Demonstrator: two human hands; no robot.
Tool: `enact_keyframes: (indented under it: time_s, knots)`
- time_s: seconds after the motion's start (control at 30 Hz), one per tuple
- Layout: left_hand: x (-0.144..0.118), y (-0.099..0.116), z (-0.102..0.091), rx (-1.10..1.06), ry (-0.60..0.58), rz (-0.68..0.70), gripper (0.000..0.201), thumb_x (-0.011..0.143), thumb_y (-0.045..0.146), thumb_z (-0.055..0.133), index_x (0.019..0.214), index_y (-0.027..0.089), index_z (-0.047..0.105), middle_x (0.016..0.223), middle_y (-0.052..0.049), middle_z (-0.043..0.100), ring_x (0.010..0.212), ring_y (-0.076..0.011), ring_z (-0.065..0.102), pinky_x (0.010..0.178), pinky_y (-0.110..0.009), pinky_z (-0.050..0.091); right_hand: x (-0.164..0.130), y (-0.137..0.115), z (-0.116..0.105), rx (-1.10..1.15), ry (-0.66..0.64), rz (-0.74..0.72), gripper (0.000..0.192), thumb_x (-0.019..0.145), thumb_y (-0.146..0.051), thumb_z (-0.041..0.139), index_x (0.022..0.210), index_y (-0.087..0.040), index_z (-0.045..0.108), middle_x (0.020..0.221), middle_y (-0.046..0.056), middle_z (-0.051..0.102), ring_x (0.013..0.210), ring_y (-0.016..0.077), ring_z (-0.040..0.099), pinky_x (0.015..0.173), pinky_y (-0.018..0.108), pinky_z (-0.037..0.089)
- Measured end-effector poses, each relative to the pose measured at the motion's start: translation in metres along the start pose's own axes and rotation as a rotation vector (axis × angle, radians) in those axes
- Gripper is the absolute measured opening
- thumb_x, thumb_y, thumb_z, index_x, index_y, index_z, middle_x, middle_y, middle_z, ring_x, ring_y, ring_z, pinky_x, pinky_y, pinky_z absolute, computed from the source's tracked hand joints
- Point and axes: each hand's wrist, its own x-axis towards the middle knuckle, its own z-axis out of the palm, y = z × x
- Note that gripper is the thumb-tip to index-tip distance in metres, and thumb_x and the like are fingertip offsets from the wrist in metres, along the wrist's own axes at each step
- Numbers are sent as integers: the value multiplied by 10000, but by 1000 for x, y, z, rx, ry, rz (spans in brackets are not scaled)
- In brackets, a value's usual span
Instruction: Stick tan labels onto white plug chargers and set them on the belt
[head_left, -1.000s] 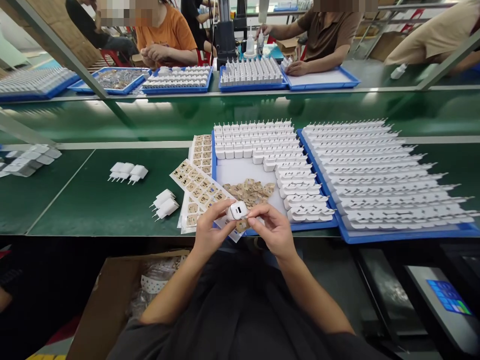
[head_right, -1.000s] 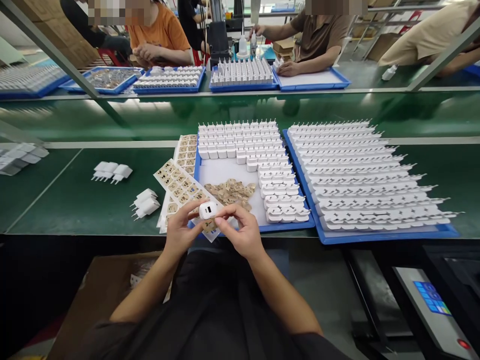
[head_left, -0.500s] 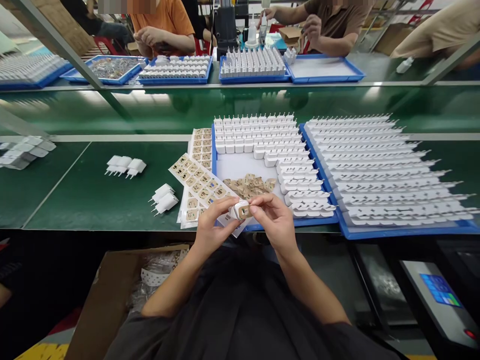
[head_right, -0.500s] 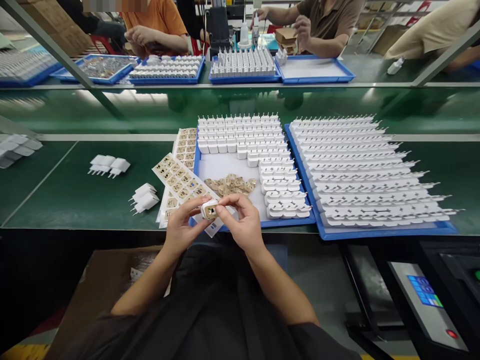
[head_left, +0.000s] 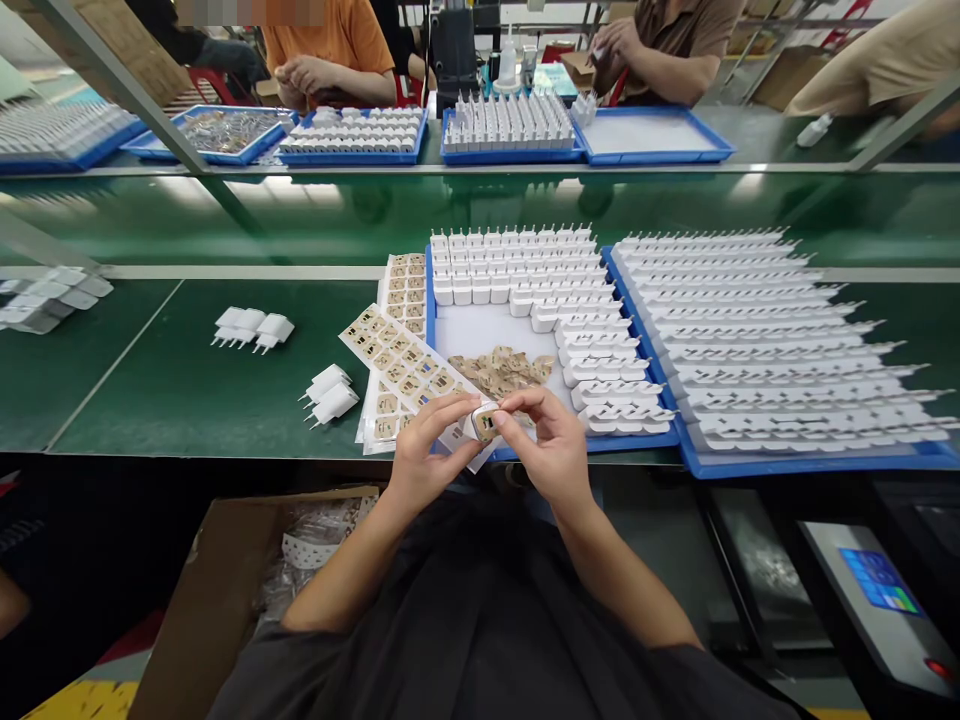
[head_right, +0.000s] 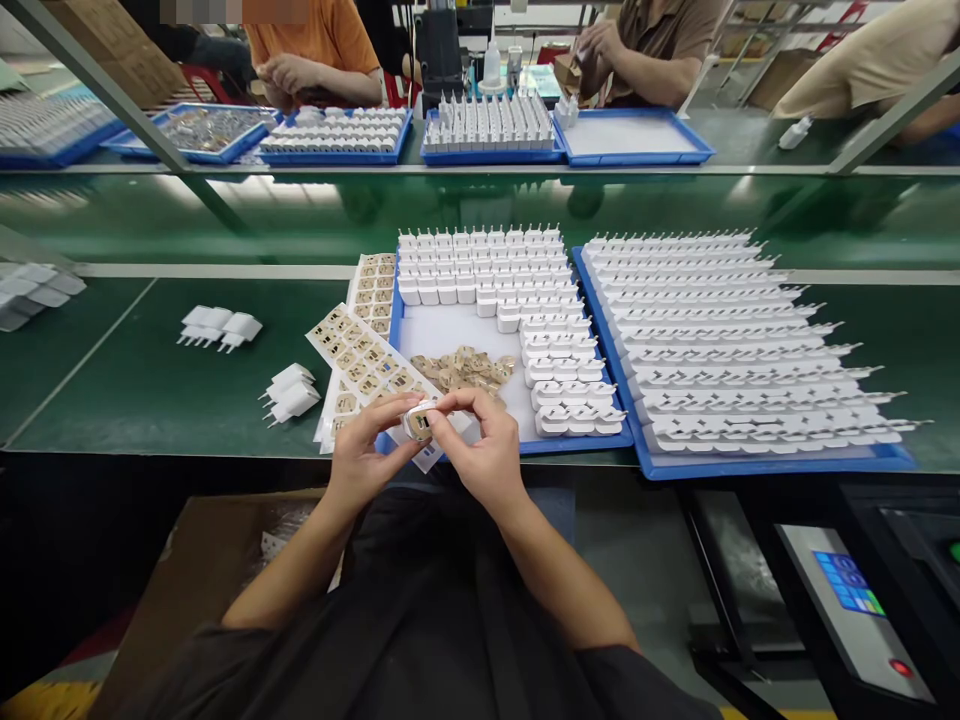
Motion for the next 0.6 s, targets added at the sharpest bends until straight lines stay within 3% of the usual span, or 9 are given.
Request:
enact_keyframes:
  time_s: [0.2, 0.43, 0.53, 0.6]
  knots:
    - [2, 3, -1, 53, 12, 46, 425, 861, 166, 744, 1260, 279, 653, 1231, -79, 725, 1148, -237, 695, 1003, -424, 594, -1, -6, 2, -174, 28, -82, 37, 915, -273, 688, 919, -249, 661, 892, 27, 726, 871, 204, 692, 849, 367, 551]
    - [-3, 0, 0, 44, 61, 70, 447, 842, 139, 757, 1253, 281, 651, 1231, -79, 716, 1148, -242, 693, 1005, -434, 589, 2, -9, 6, -412, 111, -350, 107, 901, -186, 674, 965, -264, 640, 900, 33, 699, 875, 220, 653, 842, 392, 536]
    - [-8, -3, 2, -39, 116, 24, 452, 824, 135, 773, 1234, 269, 639, 1239, -89, 702, 1174, -251, 680, 969, -426, 608, 6, -3, 0, -350, 172, -252, 174, 895, -210, 680, 1055, -262, 632, 983, 49, 667, 908, 215, 637, 859, 390, 551]
    - [-9, -4, 4, -84, 151, -10, 435, 819, 159, 783, 1211, 262, 626, 1225, -96, 697, 1187, -256, 671, 925, -406, 626, 6, 0, -4, -169, 82, -123, 185, 910, -256, 666, 1089, -265, 620, 1013, 46, 643, 921, 202, 643, 844, 370, 573]
